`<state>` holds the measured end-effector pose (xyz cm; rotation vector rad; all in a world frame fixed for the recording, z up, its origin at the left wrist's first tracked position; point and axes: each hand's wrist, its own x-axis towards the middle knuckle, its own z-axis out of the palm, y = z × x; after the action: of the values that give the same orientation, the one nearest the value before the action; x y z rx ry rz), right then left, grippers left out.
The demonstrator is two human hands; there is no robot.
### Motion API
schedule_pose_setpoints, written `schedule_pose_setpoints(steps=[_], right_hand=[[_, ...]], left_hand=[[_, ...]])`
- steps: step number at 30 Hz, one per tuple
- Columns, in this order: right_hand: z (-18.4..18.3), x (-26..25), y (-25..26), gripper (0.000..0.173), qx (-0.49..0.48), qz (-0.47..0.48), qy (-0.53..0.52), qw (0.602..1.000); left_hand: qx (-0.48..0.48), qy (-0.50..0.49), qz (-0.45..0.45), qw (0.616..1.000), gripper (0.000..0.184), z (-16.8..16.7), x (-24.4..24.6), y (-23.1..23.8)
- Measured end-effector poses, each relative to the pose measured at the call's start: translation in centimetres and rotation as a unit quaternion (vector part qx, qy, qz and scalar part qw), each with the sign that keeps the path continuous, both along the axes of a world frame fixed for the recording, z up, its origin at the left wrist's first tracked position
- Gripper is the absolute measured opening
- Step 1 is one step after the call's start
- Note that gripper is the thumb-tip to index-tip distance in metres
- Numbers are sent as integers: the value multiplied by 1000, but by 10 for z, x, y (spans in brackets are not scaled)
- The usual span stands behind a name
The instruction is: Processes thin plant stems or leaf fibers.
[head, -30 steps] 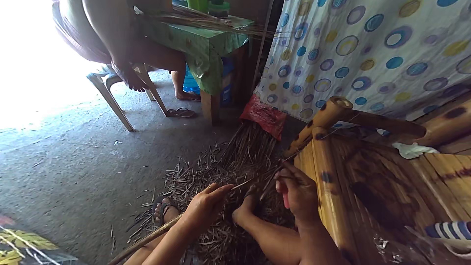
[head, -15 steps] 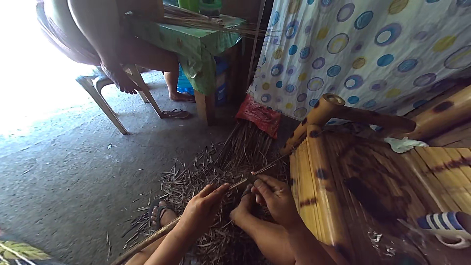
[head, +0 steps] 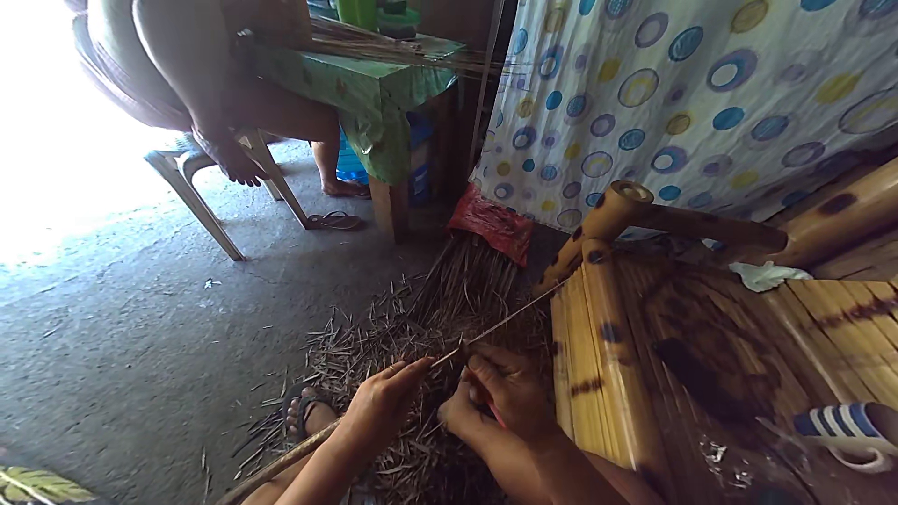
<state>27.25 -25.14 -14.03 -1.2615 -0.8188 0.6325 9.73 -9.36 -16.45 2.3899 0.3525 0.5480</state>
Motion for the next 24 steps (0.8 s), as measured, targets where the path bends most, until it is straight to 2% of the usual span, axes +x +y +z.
schedule_pose_setpoints(steps=[5, 9, 14, 20, 24], right_hand=[[-2, 11, -1, 25, 18, -22, -58, 998], [3, 32, -5, 27, 45, -51, -81, 994], [14, 47, -11, 31, 72, -80, -20, 994], [6, 11, -5, 28, 9, -2, 16, 1000], [7, 19, -3, 29, 22, -37, 13, 999]], left_hand=[[-78, 14, -51, 996, 33, 8, 0, 4], [-104, 9, -67, 992, 32, 5, -3, 8], [-102, 10, -64, 993, 31, 5, -2, 8], [-104, 9, -56, 993, 33, 0, 1, 6], [-122, 22, -71, 990, 32, -3, -2, 9]])
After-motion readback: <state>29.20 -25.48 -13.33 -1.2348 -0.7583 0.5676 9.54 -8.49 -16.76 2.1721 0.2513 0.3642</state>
